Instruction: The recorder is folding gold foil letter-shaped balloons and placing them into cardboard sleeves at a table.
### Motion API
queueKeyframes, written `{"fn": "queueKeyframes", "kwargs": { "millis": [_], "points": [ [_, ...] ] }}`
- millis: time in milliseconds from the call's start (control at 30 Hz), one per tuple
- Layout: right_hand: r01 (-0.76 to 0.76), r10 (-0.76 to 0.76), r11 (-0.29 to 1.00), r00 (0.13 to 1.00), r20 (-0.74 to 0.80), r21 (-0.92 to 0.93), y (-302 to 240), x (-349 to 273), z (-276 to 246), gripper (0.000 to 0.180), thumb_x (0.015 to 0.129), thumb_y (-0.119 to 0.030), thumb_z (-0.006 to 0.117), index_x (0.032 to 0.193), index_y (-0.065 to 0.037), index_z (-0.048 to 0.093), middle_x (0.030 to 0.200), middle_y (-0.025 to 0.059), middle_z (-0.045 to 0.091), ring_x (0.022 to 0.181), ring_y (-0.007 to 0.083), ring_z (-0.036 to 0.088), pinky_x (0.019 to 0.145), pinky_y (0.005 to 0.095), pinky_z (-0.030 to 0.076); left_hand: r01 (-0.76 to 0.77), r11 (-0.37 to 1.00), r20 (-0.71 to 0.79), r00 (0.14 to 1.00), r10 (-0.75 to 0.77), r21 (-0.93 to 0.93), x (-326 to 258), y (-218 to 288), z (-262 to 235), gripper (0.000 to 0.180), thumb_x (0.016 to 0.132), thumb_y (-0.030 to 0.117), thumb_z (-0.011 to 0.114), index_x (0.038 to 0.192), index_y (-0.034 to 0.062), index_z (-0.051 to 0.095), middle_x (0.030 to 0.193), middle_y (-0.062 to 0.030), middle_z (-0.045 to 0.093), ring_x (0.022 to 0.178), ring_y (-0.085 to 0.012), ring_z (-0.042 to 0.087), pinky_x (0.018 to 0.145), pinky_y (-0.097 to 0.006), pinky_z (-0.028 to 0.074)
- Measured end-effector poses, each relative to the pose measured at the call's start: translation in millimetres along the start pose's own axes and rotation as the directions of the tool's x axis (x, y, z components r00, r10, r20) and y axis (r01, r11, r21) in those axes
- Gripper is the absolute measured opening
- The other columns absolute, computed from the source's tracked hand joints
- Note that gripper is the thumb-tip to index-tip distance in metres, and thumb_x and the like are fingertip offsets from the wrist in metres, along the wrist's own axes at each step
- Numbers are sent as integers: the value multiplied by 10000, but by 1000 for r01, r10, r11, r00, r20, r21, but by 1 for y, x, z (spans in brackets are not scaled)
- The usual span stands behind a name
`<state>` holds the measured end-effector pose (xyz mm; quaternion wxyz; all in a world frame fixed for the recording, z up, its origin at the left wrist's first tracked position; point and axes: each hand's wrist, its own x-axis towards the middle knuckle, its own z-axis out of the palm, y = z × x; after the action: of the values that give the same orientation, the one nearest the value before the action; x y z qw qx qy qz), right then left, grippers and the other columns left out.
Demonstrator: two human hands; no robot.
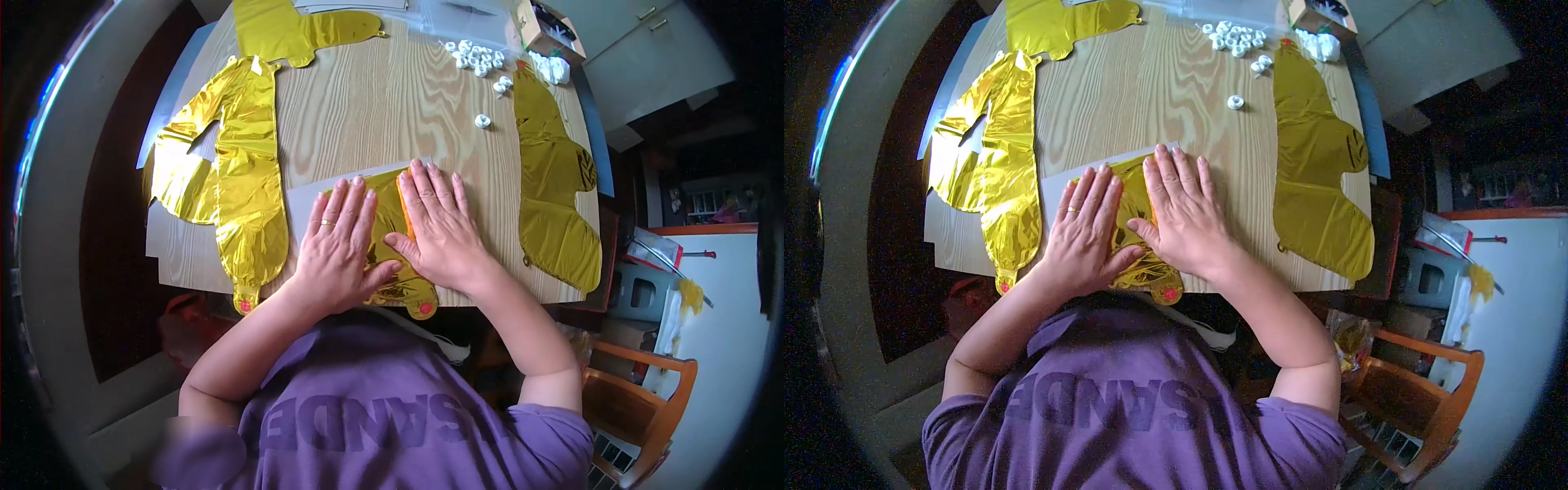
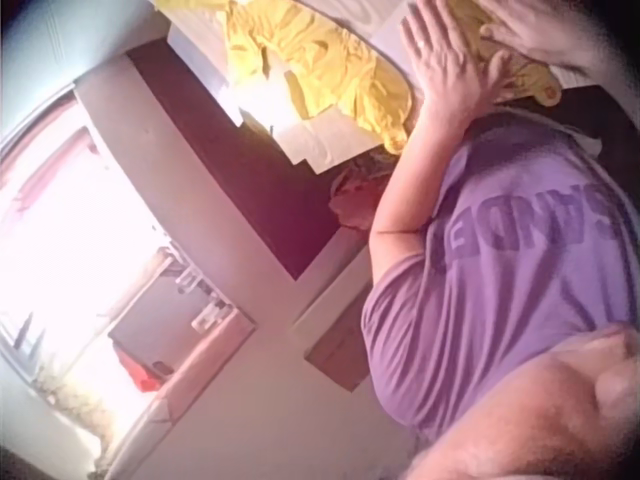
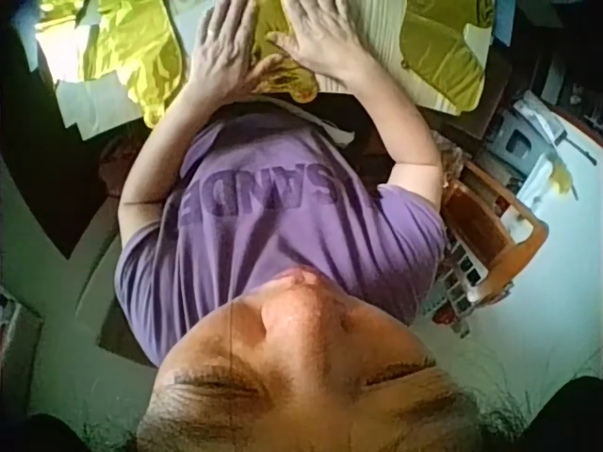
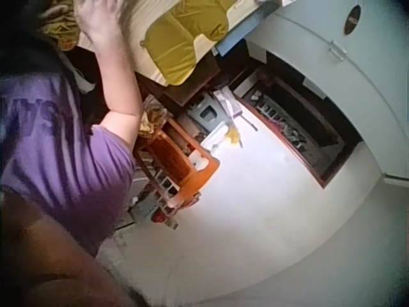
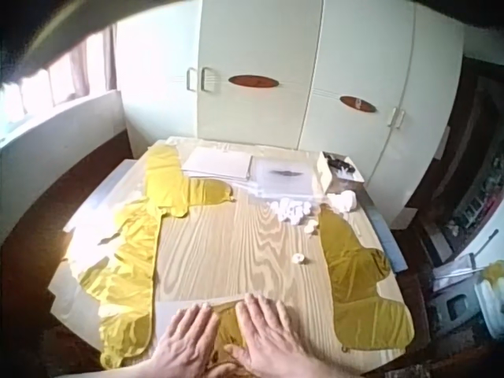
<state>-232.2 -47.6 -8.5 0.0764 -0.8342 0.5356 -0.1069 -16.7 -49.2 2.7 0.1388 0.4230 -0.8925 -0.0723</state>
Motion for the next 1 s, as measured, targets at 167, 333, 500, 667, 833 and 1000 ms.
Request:
{"fn": "queueKeyframes", "kwargs": {
  "millis": [167,333,500,667,833,1000],
  "points": [
    [-5,5,1000,1000,-8,-11,-3,1,-2,871,991,-584,453,1578,12,211,1643,258,170,1537,407,126,1234,565,47,128,988,19,991,-130,82,-15,-5,-7,981,892,644,557,1496,-98,340,1584,-296,297,1510,-435,222,1226,-558,123],
    [-131,105,931,990,96,342,4,8,-26,814,1026,-543,429,1584,3,199,1644,259,181,1542,390,135,1240,532,56,210,975,21,977,-212,65,-18,2,-21,990,875,593,608,1508,-105,305,1587,-296,286,1520,-425,192,1235,-549,80],
    [-107,162,847,985,-59,521,20,-1,-59,704,1076,-461,334,1596,-15,172,1651,221,207,1533,358,202,1245,513,83,189,982,14,982,-190,21,-12,10,-24,941,903,559,590,1513,-93,294,1587,-301,276,1516,-434,197,1233,-557,87],
    [-6,8,983,1000,-10,186,4,4,-41,741,1047,-477,425,1573,9,235,1651,205,213,1536,354,191,1234,553,92,145,989,-50,988,-145,2,-5,14,-14,923,880,516,633,1495,-103,334,1577,-297,307,1502,-435,239,1229,-566,110],
    [8,-10,999,999,41,43,1,6,-10,797,1013,-472,498,1574,20,219,1655,218,182,1544,358,154,1235,568,52,146,989,-49,988,-146,-9,-2,11,-2,893,897,516,603,1490,-103,351,1569,-297,325,1499,-434,252,1224,-567,132],
    [10,-11,1000,999,34,14,-2,7,-6,819,1002,-481,511,1575,21,209,1654,240,158,1547,374,130,1234,572,37,197,980,10,980,-197,-20,-4,11,-9,918,878,508,628,1502,-95,327,1584,-300,295,1513,-424,221,1229,-556,121]
  ]
}}
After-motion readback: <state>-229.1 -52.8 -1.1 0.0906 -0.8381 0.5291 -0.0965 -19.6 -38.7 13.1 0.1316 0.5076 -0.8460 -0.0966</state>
